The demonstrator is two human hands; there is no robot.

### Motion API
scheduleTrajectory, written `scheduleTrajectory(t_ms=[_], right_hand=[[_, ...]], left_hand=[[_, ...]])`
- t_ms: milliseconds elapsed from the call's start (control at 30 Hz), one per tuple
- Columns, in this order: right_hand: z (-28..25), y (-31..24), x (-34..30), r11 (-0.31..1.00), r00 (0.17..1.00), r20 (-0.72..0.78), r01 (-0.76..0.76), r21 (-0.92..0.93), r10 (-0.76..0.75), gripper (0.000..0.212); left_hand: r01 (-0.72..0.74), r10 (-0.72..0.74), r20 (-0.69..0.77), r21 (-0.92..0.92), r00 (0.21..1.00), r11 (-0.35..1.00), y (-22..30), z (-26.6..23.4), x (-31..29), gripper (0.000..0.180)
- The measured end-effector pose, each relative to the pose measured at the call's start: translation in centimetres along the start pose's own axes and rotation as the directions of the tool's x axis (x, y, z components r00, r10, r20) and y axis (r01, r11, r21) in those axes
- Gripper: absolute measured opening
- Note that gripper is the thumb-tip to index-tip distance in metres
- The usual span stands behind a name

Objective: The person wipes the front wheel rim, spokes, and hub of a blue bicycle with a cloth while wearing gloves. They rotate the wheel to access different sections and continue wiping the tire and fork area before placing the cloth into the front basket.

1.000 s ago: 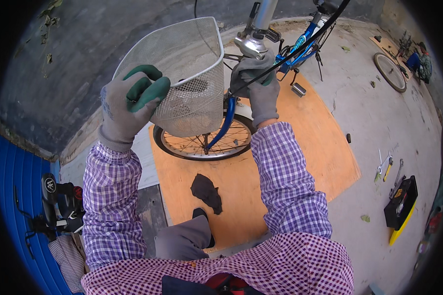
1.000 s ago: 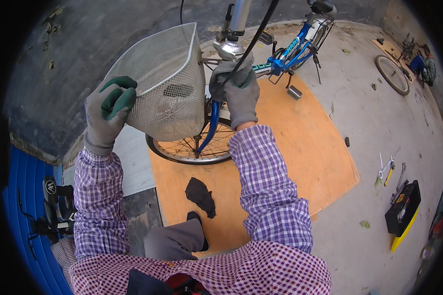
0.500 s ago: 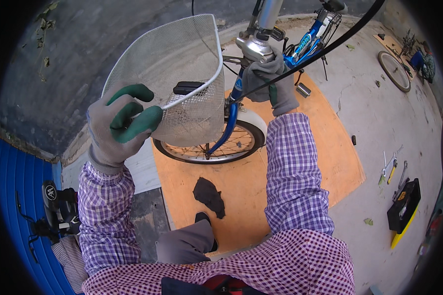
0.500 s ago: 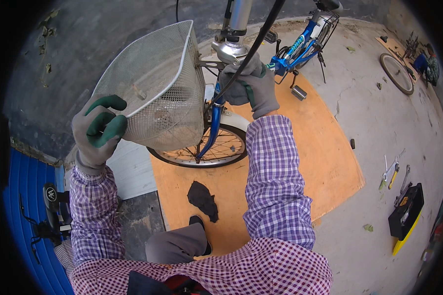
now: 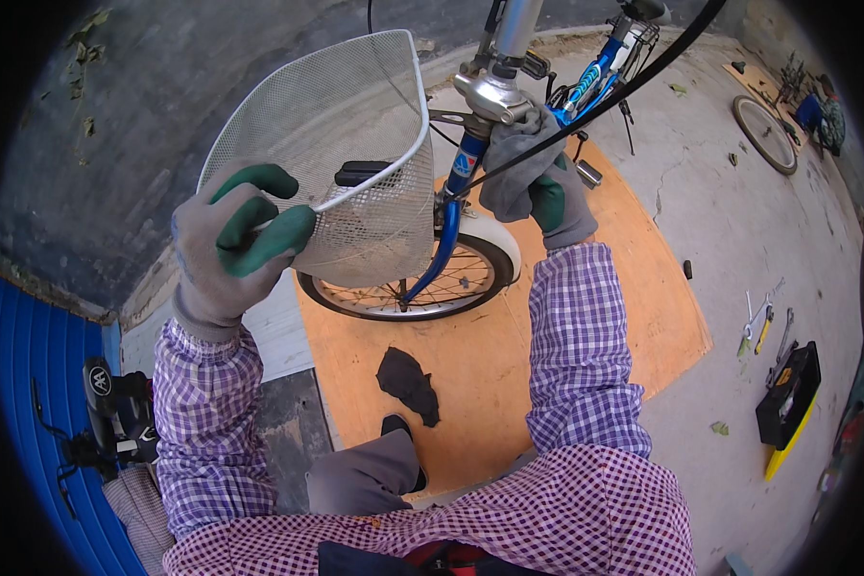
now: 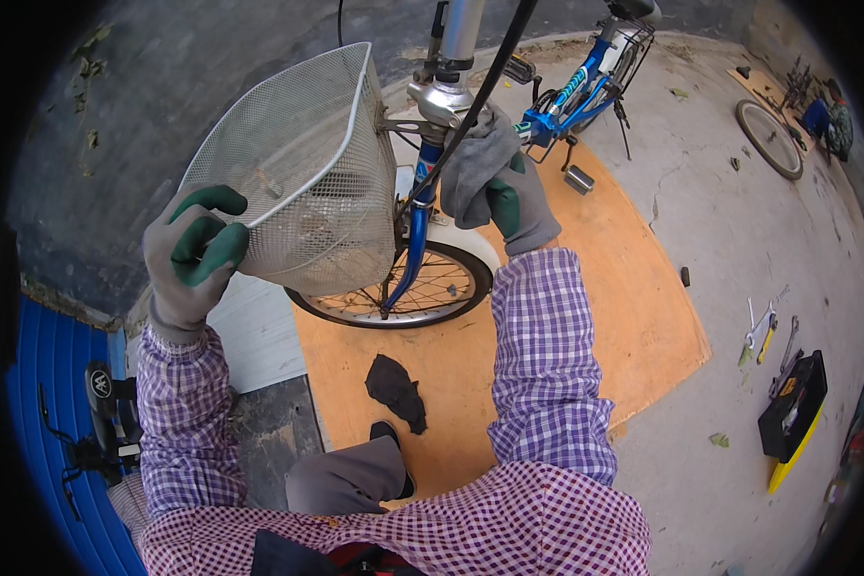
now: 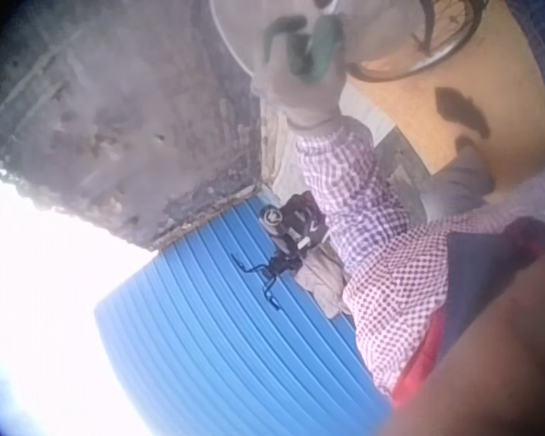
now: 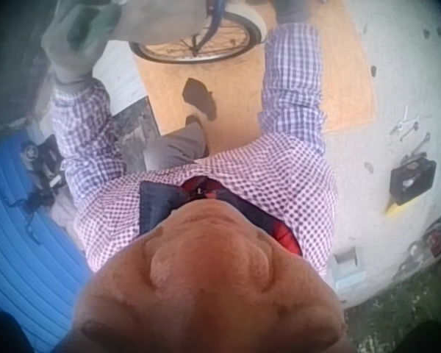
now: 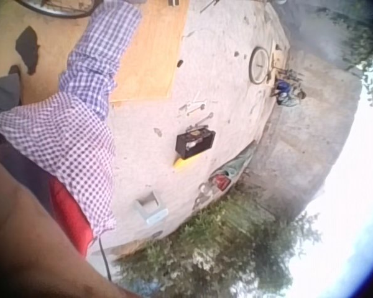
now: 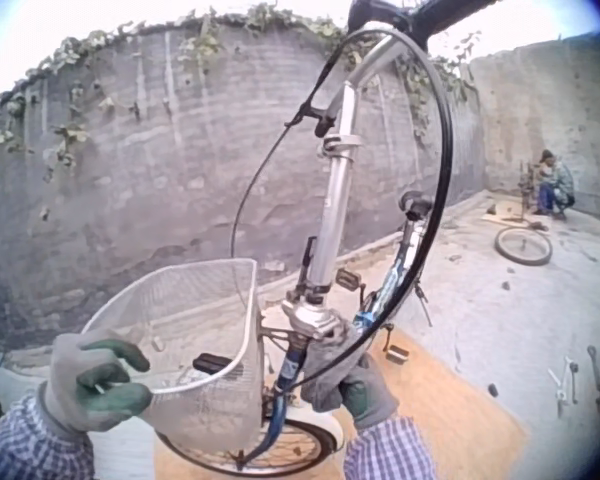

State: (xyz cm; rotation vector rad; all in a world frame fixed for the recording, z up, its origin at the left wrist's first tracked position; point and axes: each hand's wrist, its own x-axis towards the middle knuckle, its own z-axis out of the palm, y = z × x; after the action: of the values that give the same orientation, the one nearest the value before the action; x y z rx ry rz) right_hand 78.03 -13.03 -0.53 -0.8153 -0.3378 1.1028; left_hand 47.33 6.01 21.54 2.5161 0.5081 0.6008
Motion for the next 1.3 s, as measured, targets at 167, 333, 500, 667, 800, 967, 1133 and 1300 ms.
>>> scheduleTrajectory(t_ms=[167, 333, 500, 667, 800, 967, 1133, 1300], right_hand=[[0.2, -1.3, 3.0, 0.851, 0.990, -0.120, -0.126, -0.510, 0.075, 0.043], [1.4, -1.0, 4.8, 0.894, 0.997, -0.063, -0.077, -0.441, 0.054, 0.035], [3.4, 1.0, 3.1, 0.743, 0.930, -0.171, 0.140, -0.655, -0.326, 0.034], [4.1, 0.6, 0.1, 0.629, 0.865, -0.348, -0.051, -0.776, -0.360, 0.034], [3.7, -0.8, -2.1, 0.428, 0.779, -0.518, -0.358, -0.830, -0.353, 0.035], [4.9, -2.6, -0.1, 0.699, 0.822, -0.459, -0.108, -0.707, -0.337, 0.040], [6.8, -5.3, -2.3, 0.890, 0.977, -0.184, -0.178, -0.421, 0.109, 0.043], [5.7, -1.9, -0.2, 0.926, 0.945, -0.289, 0.034, -0.376, -0.152, 0.037]], left_hand=[[-0.011, 0.011, 0.017, -0.011, 1.000, 1.000, 0.6, 0.4, -0.4, 0.038], [0.016, -0.016, -0.006, -0.010, 1.000, 1.000, 1.0, 0.3, 0.1, 0.038], [0.032, -0.032, 0.030, -0.008, 0.999, 0.999, 1.2, 0.2, 0.9, 0.036], [0.062, -0.061, 0.059, -0.022, 0.996, 0.998, 1.3, 0.6, 1.5, 0.025], [0.088, -0.087, 0.088, -0.003, 0.992, 0.996, 1.4, 0.7, 1.5, 0.025], [0.087, -0.087, 0.017, 0.010, 0.996, 0.996, 1.2, 0.9, 0.9, 0.038], [0.054, -0.054, 0.061, 0.002, 0.997, 0.999, 0.9, 1.1, 0.7, 0.039], [0.012, -0.013, 0.061, 0.017, 0.998, 1.000, 0.0, 1.3, 0.8, 0.035]])
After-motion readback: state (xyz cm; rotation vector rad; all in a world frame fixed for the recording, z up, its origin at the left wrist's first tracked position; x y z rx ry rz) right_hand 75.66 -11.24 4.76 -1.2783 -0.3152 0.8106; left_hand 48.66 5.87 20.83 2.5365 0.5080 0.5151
